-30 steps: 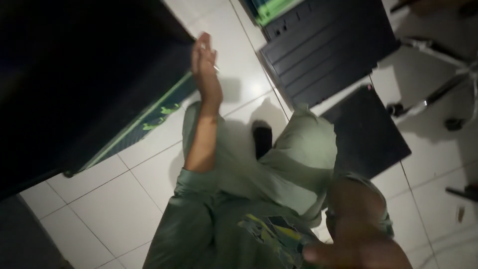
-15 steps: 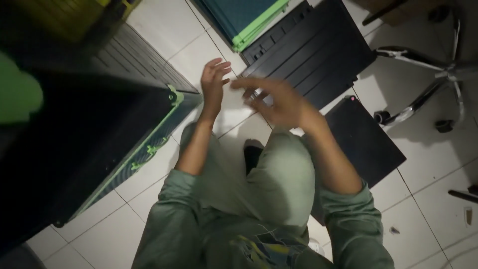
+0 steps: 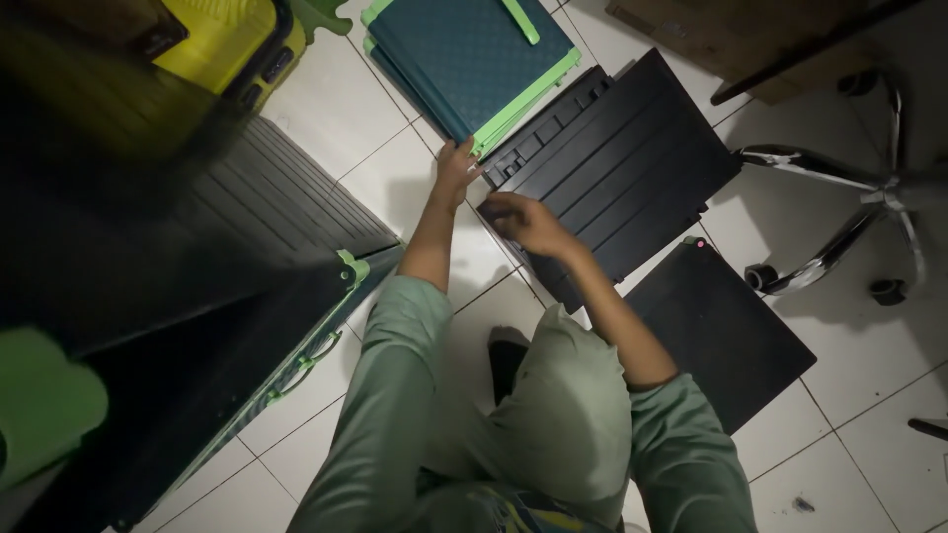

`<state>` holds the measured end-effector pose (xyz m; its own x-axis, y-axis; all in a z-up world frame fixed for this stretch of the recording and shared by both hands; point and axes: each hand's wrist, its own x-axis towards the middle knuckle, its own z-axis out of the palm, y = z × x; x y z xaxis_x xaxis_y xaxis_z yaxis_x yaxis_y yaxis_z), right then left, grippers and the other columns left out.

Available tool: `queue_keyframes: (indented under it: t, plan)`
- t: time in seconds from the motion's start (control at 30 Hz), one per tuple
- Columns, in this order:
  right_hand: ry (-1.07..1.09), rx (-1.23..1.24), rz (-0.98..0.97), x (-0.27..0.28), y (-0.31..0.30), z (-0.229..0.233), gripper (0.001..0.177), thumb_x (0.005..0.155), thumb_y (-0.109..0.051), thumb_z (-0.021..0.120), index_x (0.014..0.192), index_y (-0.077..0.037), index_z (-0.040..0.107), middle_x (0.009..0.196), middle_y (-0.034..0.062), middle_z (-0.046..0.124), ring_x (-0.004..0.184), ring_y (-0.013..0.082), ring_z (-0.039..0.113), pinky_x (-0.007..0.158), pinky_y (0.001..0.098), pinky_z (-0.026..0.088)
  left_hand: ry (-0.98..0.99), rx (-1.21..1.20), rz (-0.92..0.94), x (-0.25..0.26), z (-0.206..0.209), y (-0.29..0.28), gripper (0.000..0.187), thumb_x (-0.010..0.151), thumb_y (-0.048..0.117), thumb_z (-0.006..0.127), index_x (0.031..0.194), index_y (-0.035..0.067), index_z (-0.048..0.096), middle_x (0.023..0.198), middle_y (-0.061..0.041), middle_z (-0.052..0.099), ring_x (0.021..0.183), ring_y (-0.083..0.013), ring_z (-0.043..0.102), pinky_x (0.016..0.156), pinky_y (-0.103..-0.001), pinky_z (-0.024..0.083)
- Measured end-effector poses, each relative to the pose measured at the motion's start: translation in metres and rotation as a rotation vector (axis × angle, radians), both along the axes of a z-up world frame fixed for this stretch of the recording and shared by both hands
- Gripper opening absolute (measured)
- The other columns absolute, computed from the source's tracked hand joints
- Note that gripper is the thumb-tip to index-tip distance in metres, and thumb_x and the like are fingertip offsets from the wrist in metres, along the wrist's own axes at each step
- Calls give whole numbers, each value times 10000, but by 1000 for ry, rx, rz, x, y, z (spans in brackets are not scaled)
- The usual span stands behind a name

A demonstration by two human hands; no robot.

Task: The person assembles a black plastic crate by snapping together side panels and attaching a green handle. They then place a black lid on top and secure it.

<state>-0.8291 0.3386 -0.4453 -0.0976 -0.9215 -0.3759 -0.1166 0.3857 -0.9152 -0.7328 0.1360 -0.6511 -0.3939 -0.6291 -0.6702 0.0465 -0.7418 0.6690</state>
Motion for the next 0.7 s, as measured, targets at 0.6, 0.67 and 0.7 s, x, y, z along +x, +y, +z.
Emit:
queue_keyframes:
  t: [0.6, 0.67, 0.7]
  plan:
    - [109, -394, -703, -57, 40, 68, 246, 1106, -227, 617, 1144, 3, 693, 974, 18, 681, 803, 107, 609, 737, 266, 548, 301, -171, 42, 97, 201, 82, 297, 1069, 219, 546, 1297, 34, 501, 1214, -85, 570, 1089, -208, 618, 1015, -449, 579]
    - [174, -487, -767, -62, 48, 108, 254, 1127, -255, 638, 1204, -18, 684, 1048, 65, 677, 851, 148, 588, 807, 306, 513, 296, -191, -17, 121, 233, 107, 342, 1059, 228, 538, 1339, 37, 494, 1270, -86, 593, 1129, -205, 630, 1018, -425, 566]
    - [313, -527, -716, -58, 50, 125, 288, 1107, -259, 667, 1267, -19, 653, 1126, 81, 658, 967, 168, 594, 896, 331, 510, 279, -200, -39, 130, 247, 117, 362, 1053, 228, 544, 1355, 35, 488, 1284, -90, 595, 1132, -206, 632, 1020, -419, 563]
